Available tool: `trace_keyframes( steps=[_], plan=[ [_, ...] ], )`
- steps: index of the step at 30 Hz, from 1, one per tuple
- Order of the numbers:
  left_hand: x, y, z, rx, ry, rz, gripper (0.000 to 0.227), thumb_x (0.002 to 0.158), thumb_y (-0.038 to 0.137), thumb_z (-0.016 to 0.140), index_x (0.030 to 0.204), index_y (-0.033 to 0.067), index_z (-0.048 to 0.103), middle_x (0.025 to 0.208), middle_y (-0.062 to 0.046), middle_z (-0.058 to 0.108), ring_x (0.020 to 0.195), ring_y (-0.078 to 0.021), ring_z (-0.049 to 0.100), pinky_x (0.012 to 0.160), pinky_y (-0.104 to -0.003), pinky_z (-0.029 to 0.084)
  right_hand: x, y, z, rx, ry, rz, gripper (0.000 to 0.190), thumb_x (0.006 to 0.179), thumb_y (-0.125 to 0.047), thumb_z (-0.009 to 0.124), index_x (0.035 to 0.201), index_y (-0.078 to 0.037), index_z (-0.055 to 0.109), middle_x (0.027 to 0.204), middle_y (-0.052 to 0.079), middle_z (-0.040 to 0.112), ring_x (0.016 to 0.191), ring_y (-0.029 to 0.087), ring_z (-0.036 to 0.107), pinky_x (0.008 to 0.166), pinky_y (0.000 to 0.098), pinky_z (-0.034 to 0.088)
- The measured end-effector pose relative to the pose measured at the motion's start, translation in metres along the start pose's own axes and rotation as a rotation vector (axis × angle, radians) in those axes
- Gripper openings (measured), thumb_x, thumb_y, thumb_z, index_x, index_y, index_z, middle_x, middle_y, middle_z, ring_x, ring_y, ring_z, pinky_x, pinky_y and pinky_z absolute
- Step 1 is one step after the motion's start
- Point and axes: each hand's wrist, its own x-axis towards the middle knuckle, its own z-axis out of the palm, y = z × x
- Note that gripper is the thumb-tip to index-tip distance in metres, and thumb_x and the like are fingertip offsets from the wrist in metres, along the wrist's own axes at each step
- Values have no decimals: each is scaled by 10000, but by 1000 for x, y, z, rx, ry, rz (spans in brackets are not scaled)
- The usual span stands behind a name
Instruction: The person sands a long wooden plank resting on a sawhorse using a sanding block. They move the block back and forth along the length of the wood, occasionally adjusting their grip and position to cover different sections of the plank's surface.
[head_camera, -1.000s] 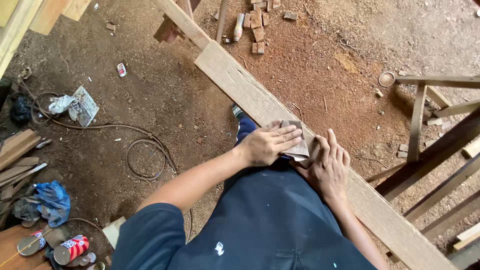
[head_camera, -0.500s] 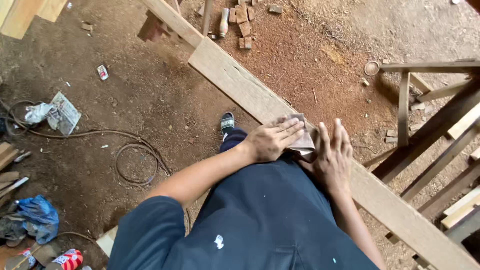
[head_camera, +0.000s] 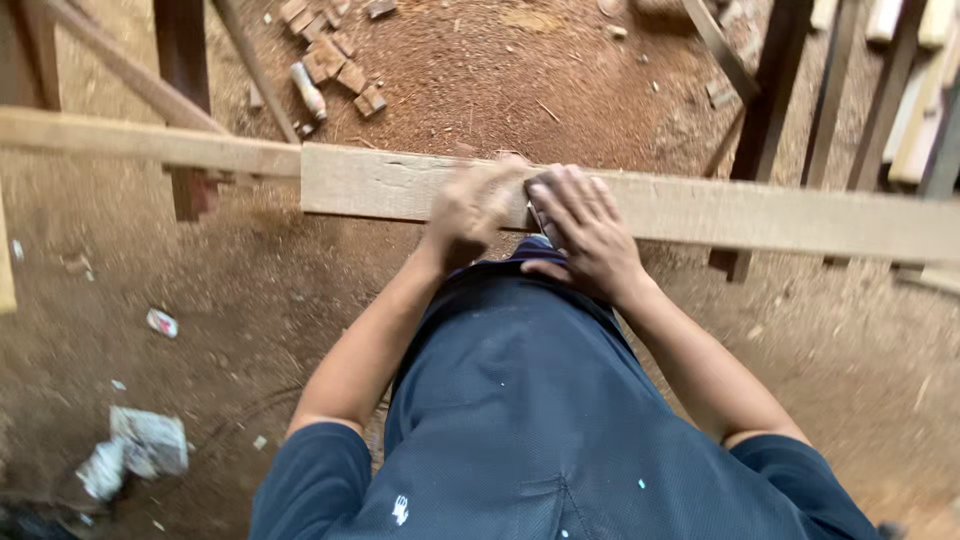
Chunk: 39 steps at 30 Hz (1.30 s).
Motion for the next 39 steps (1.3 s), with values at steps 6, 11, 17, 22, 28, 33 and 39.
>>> trace_keyframes(
  steps=[6,11,17,22,28,33,39],
  plan=[
    [-2,-25,-81,1173,97,263,775,1001,699,399,1391,48,558,1394,-182,638,1313,-355,559,1187,-513,159,14,-24,8,39,-100,179,756,996,-554,464,1551,-43,416,1611,162,394,1511,295,330,1236,497,211],
    [14,-28,-88,987,-269,-138,653,1053,604,336,1399,100,566,1333,-166,651,1270,-309,576,1206,-552,190,23,-48,23,16,37,396,544,1131,-387,397,1563,-61,446,1611,154,483,1528,286,416,1287,452,254],
    [20,-45,-94,884,-141,-74,451,1083,399,398,1329,136,670,1208,-117,739,1142,-271,667,1180,-501,350,82,-132,81,-56,204,231,581,1069,-387,377,1499,2,417,1502,194,530,1369,311,587,1208,446,320],
    [21,-41,-91,907,-206,26,455,1072,397,455,1320,81,668,1132,-125,763,1010,-275,697,1019,-455,432,16,-68,61,-30,169,555,379,1188,-169,244,1538,-131,383,1671,92,426,1510,107,455,1376,456,303],
    [16,-36,-97,810,-188,148,499,1017,279,470,1414,17,619,986,-120,769,885,-241,694,989,-453,465,52,-99,31,-67,-213,802,535,1131,-292,201,1617,-76,256,1435,106,568,1351,185,548,1346,400,126],
    [14,-44,-97,832,-188,72,441,1066,321,470,1391,73,636,1019,-128,768,909,-250,714,966,-415,491,42,-94,74,-136,30,548,414,1146,-157,269,1376,-184,612,1335,57,697,1069,179,705,1140,444,282],
    [15,-55,-96,961,-204,193,500,1046,445,469,1309,67,664,1134,-118,762,1063,-272,703,1098,-476,381,-42,-25,43,-732,408,779,439,1211,-231,142,1478,-118,471,1309,77,737,1216,190,749,1406,379,-5]
  ],
)
